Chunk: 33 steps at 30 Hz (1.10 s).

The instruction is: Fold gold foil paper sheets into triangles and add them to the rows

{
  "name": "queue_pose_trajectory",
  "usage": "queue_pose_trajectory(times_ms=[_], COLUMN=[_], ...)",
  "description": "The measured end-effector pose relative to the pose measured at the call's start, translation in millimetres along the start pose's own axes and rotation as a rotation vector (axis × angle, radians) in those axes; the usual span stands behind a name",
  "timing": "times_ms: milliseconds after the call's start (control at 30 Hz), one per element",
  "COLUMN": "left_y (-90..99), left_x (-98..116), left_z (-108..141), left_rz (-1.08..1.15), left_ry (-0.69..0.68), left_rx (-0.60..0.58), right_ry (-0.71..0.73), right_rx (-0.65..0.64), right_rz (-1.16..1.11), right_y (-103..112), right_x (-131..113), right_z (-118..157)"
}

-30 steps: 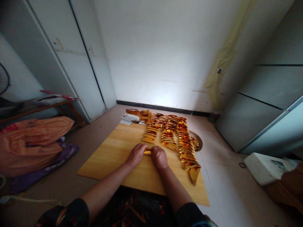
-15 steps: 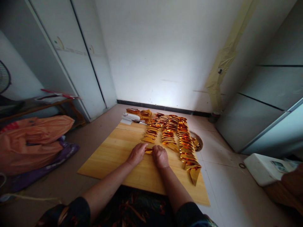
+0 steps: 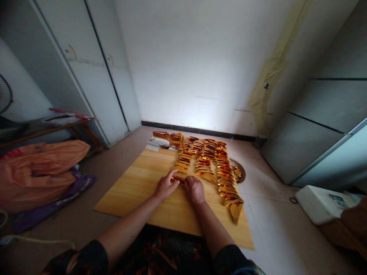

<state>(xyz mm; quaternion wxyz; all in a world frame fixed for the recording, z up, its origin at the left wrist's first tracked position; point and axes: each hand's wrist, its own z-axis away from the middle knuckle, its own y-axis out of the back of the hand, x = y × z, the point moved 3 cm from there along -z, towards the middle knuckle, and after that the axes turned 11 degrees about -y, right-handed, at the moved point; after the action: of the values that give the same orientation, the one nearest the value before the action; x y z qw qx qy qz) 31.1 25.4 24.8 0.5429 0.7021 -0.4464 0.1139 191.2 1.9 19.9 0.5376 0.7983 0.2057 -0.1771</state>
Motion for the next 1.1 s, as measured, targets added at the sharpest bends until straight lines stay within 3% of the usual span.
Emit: queue_pose_trajectory(times_ms=[67,167,367,867,1100], left_y=[-2.2,-7.3,-11.9,-13.5,-8.1], left_x=[0.8,1.2,-4.3,-5.0,-3.3], left_z=[-1.0,-3.4,-5.3,-4.6,-11.7], left_rz=[0.093,0.239,0.353,0.286,0.368], left_ry=[0.14,0.216,0.213,0.234,0.268], left_rx=[0.037,0.099,0.183,0.127,0.229], right_ry=[0.008,0.001,0.007,-0.005,-0.006], right_rx=[-0.008,0.008,0.033,0.102,0.135], right_rz=[-0.019,-0.032,0.052,0.081,0.005], right_y=[0.9,2.9,3.1,2.7,10.4], right_x=[-0.9,-1.3,-1.6,0.6,0.0], right_z=[0.2,0.8,1.7,2.5,4.6])
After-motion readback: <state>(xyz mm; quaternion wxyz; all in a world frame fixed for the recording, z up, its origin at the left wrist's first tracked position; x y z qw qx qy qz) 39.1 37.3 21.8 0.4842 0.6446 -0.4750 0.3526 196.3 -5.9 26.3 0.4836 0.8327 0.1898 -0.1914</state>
